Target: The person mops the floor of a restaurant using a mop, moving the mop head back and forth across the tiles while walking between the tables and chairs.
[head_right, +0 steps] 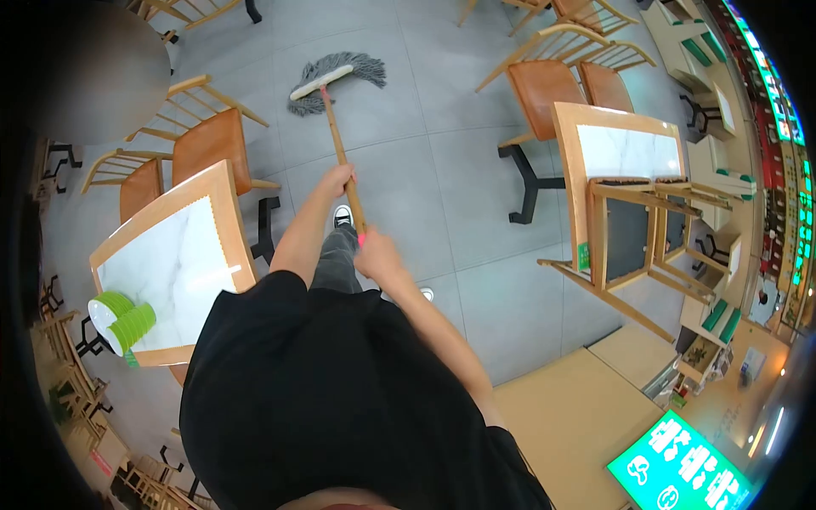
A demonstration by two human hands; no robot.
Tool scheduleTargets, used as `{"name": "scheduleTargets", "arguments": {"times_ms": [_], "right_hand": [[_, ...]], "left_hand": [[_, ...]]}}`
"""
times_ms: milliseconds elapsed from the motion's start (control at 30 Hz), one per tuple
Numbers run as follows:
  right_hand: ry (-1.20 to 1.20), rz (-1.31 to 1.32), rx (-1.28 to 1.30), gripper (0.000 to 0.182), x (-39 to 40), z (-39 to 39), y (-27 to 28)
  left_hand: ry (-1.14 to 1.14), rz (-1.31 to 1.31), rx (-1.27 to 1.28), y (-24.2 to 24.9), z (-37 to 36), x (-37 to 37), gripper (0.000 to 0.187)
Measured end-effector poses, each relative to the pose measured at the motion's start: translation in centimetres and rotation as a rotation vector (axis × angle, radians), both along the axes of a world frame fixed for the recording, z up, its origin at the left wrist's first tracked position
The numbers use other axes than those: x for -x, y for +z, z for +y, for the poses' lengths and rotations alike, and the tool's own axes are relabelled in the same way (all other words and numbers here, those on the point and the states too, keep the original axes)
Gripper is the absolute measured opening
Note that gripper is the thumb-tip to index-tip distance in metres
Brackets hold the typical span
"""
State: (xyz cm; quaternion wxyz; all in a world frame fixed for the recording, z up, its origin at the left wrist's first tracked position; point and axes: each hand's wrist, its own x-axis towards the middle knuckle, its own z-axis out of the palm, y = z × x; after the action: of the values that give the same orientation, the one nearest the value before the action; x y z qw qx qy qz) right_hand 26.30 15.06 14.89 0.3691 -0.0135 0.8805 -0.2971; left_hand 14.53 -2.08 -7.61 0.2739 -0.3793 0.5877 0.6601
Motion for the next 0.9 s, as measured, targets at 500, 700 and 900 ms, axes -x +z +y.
{"name": "scheduleTargets", "arguments": {"times_ms": [500, 700, 900], "right_hand": [[-0.251, -0.15, 0.089, 0.034, -22.4, 28.5, 6.6], [-0.466, -0.262, 0.089, 0.027, -26.0, 28.1, 11.8], [-0.25, -0.098, 0.042, 0.028, -21.3, 24.6, 10.2]], "left_hand": [[0.17, -0.353, -0.514, 0.6, 26.9, -26.3, 0.005], [0.198, -0.487, -0.393, 3.8, 29.5, -29.7, 0.004], [0.242, -0.429, -0.523, 6.0, 25.1, -25.2, 0.004]]}}
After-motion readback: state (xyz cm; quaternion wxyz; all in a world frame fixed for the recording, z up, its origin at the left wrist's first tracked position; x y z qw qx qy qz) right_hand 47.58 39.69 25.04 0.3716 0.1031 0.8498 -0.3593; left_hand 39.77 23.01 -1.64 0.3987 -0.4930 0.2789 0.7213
